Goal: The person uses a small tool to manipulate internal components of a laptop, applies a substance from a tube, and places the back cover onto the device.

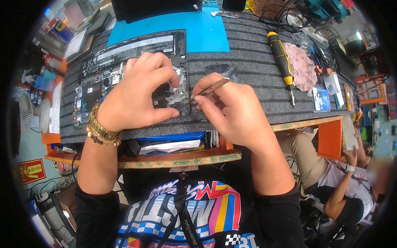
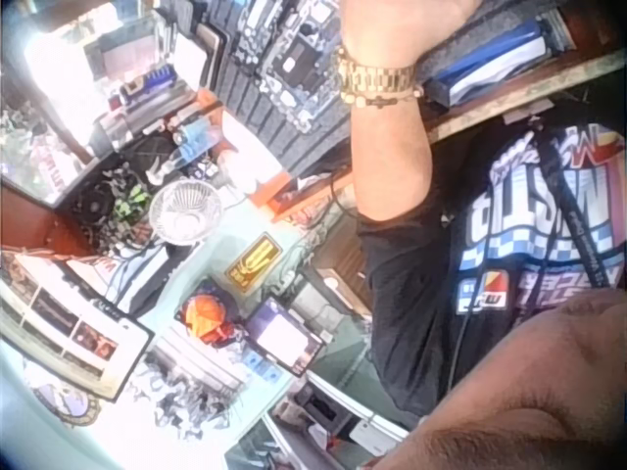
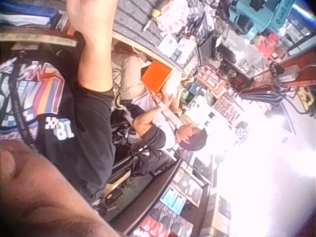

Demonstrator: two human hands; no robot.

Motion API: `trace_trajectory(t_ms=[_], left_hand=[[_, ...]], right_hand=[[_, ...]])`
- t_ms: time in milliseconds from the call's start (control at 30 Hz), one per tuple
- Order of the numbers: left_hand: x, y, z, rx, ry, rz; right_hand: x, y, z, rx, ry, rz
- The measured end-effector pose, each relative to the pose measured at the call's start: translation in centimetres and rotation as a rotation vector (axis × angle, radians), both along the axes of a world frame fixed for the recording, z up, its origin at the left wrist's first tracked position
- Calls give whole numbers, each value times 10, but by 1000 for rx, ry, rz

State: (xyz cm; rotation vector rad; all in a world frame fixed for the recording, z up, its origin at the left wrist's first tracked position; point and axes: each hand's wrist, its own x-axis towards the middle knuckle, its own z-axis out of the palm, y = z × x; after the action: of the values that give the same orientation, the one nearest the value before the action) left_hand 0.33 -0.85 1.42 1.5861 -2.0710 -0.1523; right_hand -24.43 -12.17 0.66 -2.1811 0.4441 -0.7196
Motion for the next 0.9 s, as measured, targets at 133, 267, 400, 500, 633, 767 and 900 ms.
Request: trace_trajectory(t_ms=[133,267,400,500,633,767,900], left_hand=[[-1,0,0,-18,-14,1],[-1,1,2,2,-13,-5],[-2,0,2,1,-15,-12],[-3,-1,2,4,-14,-14],[-3,2,3,9,-2,-23],[-4,0,2,24,0,-27],[-4,-1,0,0,-2,-31]], right_hand=[[-3,0,5,27,26,38],[-5,0,6,35,92,51],[-4,1,9,22,113,51],[-2,1,8,-2,98,66],[0,2,12,-28,82,57],[-2,-2,12,-37,105,106],[-2,-4,12,-35,116,103]])
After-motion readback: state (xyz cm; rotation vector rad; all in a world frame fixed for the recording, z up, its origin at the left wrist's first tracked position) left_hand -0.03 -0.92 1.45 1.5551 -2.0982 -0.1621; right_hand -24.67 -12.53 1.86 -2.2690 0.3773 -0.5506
